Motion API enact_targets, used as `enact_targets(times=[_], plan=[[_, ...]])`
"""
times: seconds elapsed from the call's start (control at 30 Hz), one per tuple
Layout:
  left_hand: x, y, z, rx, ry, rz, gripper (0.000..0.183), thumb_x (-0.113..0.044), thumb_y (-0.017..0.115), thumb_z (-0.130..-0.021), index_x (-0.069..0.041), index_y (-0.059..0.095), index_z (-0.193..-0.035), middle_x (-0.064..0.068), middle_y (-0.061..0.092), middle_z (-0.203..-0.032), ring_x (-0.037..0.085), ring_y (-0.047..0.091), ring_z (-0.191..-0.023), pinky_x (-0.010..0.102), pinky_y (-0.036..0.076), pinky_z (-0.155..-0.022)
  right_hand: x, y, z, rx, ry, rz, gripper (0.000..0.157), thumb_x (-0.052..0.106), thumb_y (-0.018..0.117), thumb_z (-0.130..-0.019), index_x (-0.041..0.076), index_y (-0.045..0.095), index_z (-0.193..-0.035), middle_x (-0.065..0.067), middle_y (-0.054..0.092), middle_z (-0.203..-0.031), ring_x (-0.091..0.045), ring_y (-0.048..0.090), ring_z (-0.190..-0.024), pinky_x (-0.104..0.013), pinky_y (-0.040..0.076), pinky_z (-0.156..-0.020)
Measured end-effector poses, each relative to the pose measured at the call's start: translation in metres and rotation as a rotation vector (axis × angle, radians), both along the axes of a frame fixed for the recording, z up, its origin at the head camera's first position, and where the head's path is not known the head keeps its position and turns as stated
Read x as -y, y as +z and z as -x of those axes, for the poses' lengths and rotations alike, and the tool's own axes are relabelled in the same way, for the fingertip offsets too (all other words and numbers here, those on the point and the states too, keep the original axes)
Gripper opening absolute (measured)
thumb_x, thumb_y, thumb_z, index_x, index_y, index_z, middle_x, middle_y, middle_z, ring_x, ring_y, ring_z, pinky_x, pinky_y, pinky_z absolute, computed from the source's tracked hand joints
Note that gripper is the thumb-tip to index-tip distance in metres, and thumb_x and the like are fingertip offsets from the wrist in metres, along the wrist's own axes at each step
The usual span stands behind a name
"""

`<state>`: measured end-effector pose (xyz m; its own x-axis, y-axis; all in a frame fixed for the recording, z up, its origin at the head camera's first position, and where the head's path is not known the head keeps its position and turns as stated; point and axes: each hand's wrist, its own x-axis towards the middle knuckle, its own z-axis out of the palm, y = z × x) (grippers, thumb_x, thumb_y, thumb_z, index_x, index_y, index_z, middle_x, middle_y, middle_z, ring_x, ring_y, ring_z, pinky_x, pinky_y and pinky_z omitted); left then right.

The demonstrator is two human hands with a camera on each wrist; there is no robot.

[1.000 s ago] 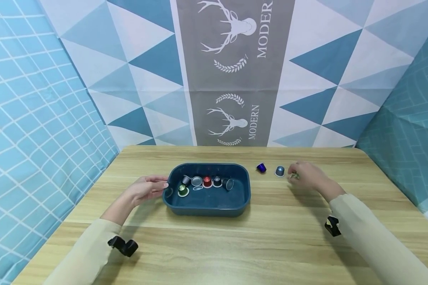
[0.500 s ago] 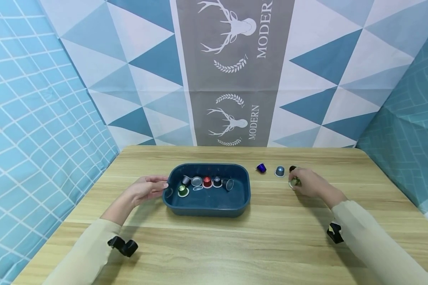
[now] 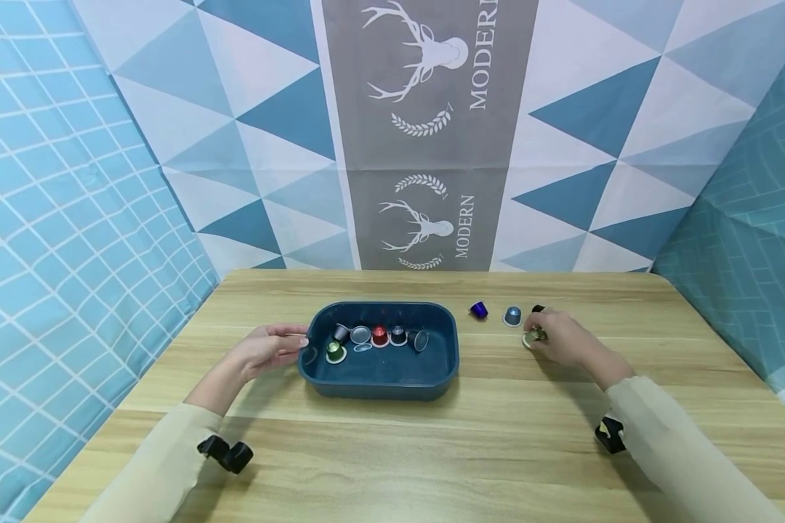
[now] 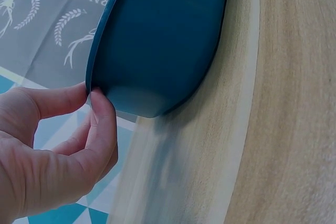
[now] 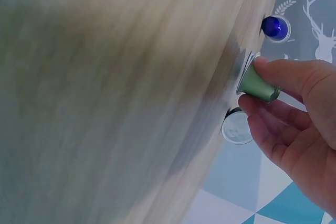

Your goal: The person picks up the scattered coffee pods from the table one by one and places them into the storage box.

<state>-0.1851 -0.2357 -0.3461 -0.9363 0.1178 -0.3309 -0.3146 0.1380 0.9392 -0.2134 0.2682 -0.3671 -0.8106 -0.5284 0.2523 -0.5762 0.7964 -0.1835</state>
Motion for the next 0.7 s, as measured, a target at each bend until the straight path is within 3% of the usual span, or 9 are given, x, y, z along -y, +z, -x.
enact_targets(times=[0.7], plan=[[0.002,0.000,0.000,0.004,-0.008,-0.037,0.047,-0.003,0.061,-0.091,0.008,0.047,-0.134,0.004,0.066,-0.102,0.010,0.065,-0.089,0.019,0.057,-0.077,0.024,0.008,-0.014,-0.057,0.073,0.037,0.025,-0.002,0.076,-0.076,0.001,0.064,-0.098,-0.007,0.064,-0.089,-0.015,0.063,-0.076,-0.029,0.057,-0.064]])
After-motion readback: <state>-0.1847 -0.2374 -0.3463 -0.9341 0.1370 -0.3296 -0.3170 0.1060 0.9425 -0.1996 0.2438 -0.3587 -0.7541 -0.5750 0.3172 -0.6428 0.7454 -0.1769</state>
